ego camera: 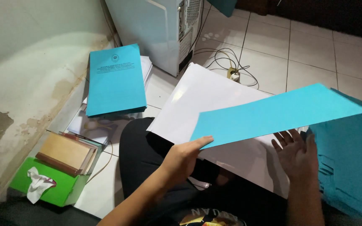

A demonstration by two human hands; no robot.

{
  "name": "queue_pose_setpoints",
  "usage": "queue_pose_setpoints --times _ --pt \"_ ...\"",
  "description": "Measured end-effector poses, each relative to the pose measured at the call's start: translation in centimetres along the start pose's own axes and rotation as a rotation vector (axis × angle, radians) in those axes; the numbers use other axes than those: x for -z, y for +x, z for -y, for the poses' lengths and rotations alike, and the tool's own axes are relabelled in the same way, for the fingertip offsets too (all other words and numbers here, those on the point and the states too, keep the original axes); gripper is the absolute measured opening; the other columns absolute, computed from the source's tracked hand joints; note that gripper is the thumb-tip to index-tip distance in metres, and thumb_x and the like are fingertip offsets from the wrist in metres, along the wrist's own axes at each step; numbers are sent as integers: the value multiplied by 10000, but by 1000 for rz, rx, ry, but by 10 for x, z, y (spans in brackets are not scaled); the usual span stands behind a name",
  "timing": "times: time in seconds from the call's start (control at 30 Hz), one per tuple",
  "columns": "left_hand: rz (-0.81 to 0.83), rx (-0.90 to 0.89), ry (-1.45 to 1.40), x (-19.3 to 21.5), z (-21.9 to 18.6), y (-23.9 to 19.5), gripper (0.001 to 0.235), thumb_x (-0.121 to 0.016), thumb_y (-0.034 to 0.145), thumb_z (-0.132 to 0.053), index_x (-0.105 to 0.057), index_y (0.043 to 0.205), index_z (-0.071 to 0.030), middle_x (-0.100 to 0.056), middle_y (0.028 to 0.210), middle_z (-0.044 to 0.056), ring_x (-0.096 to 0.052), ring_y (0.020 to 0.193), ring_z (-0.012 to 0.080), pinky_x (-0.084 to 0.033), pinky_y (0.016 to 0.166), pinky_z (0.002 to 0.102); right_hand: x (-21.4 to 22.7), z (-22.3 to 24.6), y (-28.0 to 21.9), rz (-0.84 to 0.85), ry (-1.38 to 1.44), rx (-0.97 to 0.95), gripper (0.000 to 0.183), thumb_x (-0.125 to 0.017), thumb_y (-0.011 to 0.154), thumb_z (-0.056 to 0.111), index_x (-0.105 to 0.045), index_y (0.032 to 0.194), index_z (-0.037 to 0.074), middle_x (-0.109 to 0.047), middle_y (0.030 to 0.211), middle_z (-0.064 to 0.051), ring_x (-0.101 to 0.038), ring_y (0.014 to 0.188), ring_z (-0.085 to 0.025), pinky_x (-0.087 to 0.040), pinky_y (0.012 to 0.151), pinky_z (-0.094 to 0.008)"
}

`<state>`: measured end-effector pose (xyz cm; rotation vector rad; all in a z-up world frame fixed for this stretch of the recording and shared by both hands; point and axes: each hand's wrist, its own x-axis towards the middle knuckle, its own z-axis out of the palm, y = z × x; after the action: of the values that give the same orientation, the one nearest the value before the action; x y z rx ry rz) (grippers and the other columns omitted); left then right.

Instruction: The person sits on the floor and repeatedly folds light blue paper sheets in half over a stack of white paper. They smooth the creases with their hands and place the folded sheets onto a separate pile to their left.

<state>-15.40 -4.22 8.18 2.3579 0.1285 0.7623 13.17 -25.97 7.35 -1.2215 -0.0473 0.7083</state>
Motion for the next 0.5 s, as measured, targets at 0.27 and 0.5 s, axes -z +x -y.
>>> queue_pose_setpoints --times 0.27,0.5 --pt "-137 478 -926 -2 -7 6 286 -539 1025 -105 -673 1273 -59 -745 1115 214 -530 1187 434 -559 821 411 -29 -17 -34 54 -228 81 378 -585 992 175 -534 1333 22 -605 1063 -231 -637 999 -467 -448 926 -654" --pt "-185 648 -1317 -88 76 -46 430 -718 955 -181 -603 1312 30 -719 1171 223 -695 1073 368 -578 874 591 -91 -23 -34 26 -91 184 386 -489 1069 110 -474 1451 158 -639 1315 -179 -653 1186 -351 -476 1049 -632"
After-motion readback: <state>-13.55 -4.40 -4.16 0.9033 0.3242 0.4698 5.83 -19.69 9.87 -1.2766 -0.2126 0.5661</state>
